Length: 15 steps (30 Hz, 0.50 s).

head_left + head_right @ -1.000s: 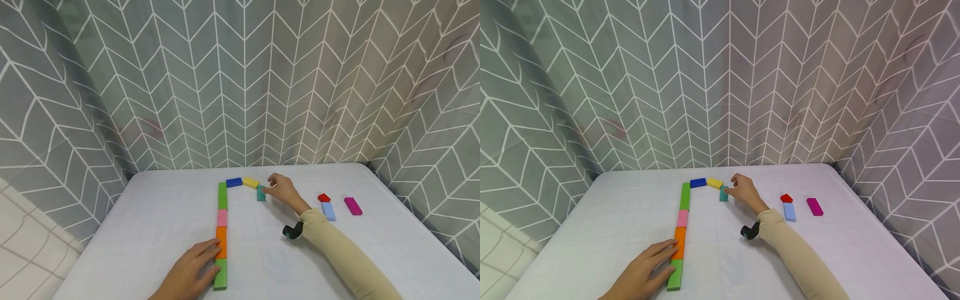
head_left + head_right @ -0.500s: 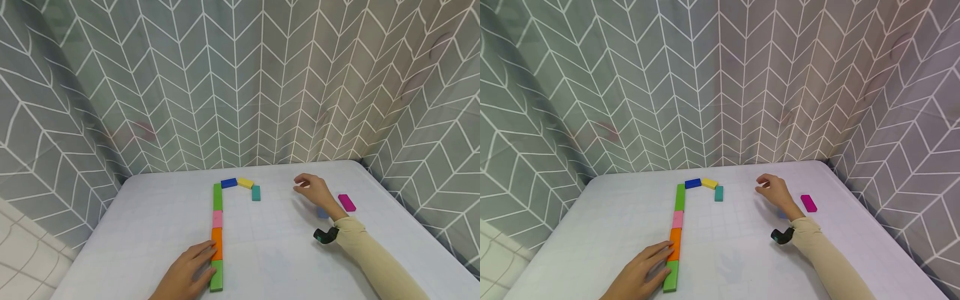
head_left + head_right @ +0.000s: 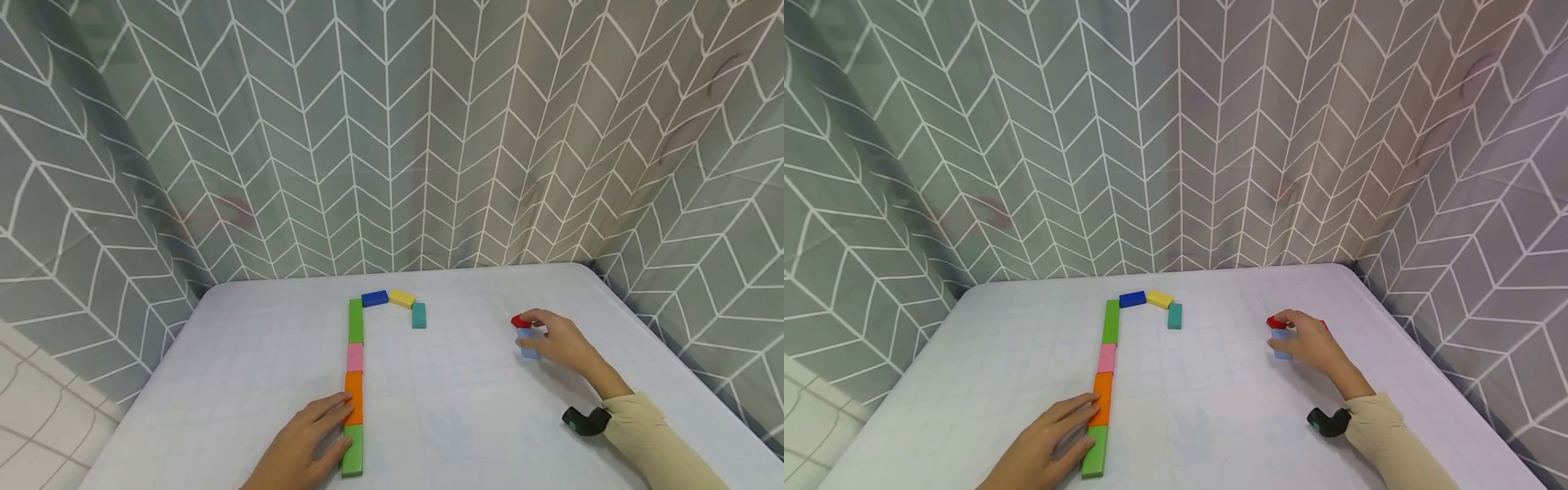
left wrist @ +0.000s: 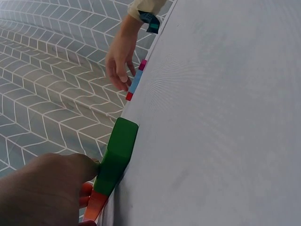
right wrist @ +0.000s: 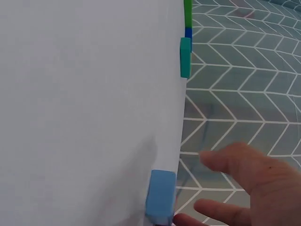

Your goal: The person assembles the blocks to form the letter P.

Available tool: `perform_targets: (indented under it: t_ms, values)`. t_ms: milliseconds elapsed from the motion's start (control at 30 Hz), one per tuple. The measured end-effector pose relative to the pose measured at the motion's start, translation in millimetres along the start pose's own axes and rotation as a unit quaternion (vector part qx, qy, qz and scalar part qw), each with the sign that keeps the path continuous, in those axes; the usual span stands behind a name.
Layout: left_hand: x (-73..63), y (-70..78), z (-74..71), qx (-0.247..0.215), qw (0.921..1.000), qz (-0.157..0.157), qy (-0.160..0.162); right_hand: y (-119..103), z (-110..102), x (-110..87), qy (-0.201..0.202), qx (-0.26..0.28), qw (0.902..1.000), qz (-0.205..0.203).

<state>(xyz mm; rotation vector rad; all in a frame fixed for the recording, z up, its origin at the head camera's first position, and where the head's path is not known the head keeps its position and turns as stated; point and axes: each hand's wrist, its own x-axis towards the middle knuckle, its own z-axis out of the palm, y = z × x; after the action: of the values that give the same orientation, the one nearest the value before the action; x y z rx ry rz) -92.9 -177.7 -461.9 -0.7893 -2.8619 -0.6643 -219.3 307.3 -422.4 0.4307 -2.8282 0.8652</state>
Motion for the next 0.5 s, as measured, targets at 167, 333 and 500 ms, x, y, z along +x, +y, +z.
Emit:
perform_targets:
  t_ms: [167, 333, 500]
  values:
    - [-1.5, -1.7, 4.0, 0.006, 0.9999, 0.012, 0.011, -1, 1, -12.9, -0.016, -0.036, 0.9987, -0.030]
    - [-2.0, -3.4, 6.1, 0.011, 0.9993, 0.027, 0.025, -6, -3, -13.1, -0.048, -0.040, 0.9975, -0.033]
    - [0.5, -3.5, 3.7, 0.011, 0.9992, 0.024, 0.030, -16, 8, -7.6, -0.021, -0.015, 0.9986, -0.046]
